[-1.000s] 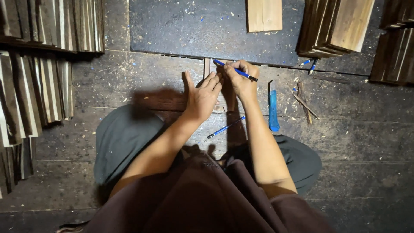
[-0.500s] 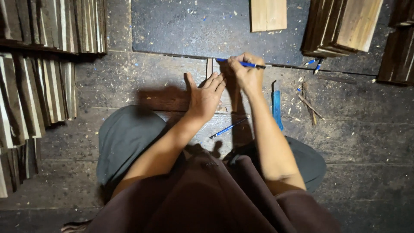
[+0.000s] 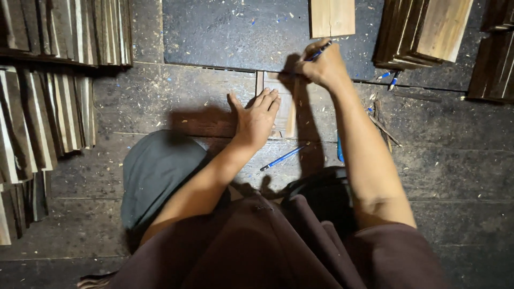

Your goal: Marking lines on wooden boards using a pen for further processing in a workshop.

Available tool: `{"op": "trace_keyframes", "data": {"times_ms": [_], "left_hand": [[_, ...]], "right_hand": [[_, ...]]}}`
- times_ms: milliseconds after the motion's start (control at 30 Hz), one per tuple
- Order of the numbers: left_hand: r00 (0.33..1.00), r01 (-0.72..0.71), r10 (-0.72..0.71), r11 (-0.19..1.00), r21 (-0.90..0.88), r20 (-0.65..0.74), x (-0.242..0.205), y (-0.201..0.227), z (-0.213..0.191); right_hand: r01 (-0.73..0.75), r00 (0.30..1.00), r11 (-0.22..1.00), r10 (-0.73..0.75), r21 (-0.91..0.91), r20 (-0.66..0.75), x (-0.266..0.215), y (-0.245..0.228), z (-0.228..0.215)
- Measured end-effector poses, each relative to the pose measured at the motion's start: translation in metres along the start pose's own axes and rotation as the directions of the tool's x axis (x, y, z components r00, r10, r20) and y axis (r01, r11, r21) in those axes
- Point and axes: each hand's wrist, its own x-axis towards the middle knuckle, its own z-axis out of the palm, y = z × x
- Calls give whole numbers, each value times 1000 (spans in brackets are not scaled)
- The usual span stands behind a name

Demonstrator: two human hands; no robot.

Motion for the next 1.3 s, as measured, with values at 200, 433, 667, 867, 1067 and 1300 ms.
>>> {"op": "trace_keyframes", "data": {"times_ms": [200, 433, 667, 867, 1067, 1300], "left_hand": [[999, -31, 29, 997, 77, 20, 1, 12, -28], [956, 37, -65, 994, 100, 286, 5, 15, -30], [969, 5, -35, 992, 124, 244, 2, 9, -22], [955, 26, -66, 990, 138, 289, 8, 7, -16], [955, 18, -66, 986, 165, 288, 4, 9, -18], [965, -47, 62, 997, 65, -254, -5, 14, -20]], "right_hand": [[430, 861, 565, -490, -704, 133, -8, 8, 30], [477, 761, 860, -508, -184, -403, -25, 59, 33], [509, 799, 831, -359, 224, -483, -27, 47, 62], [541, 773, 841, -494, 7, -399, -3, 45, 59], [463, 855, 872, -487, -158, -180, 51, 67, 22], [454, 785, 601, -619, -658, -24, -36, 19, 42]]}}
